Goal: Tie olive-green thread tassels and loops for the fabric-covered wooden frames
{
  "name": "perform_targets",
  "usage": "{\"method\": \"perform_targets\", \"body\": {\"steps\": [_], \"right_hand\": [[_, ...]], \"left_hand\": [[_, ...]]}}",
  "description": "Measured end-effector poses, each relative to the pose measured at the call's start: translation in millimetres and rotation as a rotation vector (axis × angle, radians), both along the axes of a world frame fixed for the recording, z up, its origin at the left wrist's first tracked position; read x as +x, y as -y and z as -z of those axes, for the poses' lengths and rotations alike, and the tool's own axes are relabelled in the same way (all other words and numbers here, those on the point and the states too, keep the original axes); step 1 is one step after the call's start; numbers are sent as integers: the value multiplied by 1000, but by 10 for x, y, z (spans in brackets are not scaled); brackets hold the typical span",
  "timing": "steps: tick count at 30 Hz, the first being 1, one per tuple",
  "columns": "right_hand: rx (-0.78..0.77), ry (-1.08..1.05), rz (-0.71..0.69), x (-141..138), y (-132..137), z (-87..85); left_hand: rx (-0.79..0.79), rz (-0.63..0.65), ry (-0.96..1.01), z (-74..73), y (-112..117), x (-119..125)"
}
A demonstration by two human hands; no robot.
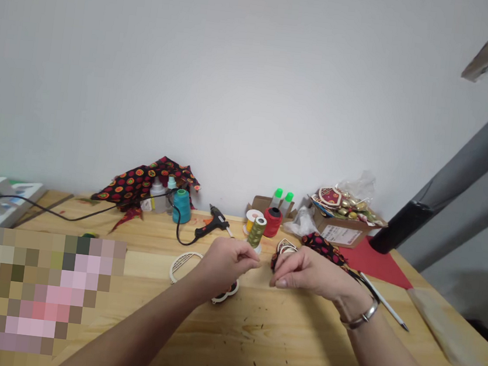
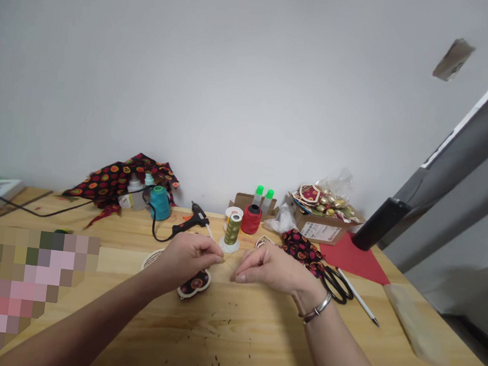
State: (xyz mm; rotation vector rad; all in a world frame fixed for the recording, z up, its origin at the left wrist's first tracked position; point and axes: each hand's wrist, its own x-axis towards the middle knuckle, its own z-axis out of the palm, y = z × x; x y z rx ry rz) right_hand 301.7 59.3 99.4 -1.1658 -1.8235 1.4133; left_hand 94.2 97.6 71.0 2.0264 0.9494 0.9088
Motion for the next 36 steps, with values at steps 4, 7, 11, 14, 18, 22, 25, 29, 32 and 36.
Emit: {"method": "perform_targets", "body": {"steps": [4,7,11,14,18,22,25,29,32,36], "right_hand": [[-65,-137,118,-69,-22,87],[-125,-257,245,-137,-55,167],[-161,-397,365,-233,-100,205],[-176,-492,412,-303,-137,204],[-180,-616,458,-397,-198,226],[-169,-715,521,-480,-242,240],[-169,-756,562,-526,-256,224],[-163,-799,615,-585,-267,201],[-161,-820,649,-630,-276,199],[-165,-830,674,-665,-291,202]], "left_hand": [[-137,-12,97,37,9,29],[-239,13,191,42,7,42],[-393,51,335,80,-11,64],[-524,132,457,141,-36,97],[-687,220,587,213,-57,150],[-796,240,661,220,-45,179],[-849,223,697,190,-26,184],[-904,206,717,144,-4,182],[-923,194,730,130,1,182],[-933,181,745,144,-5,184]]}}
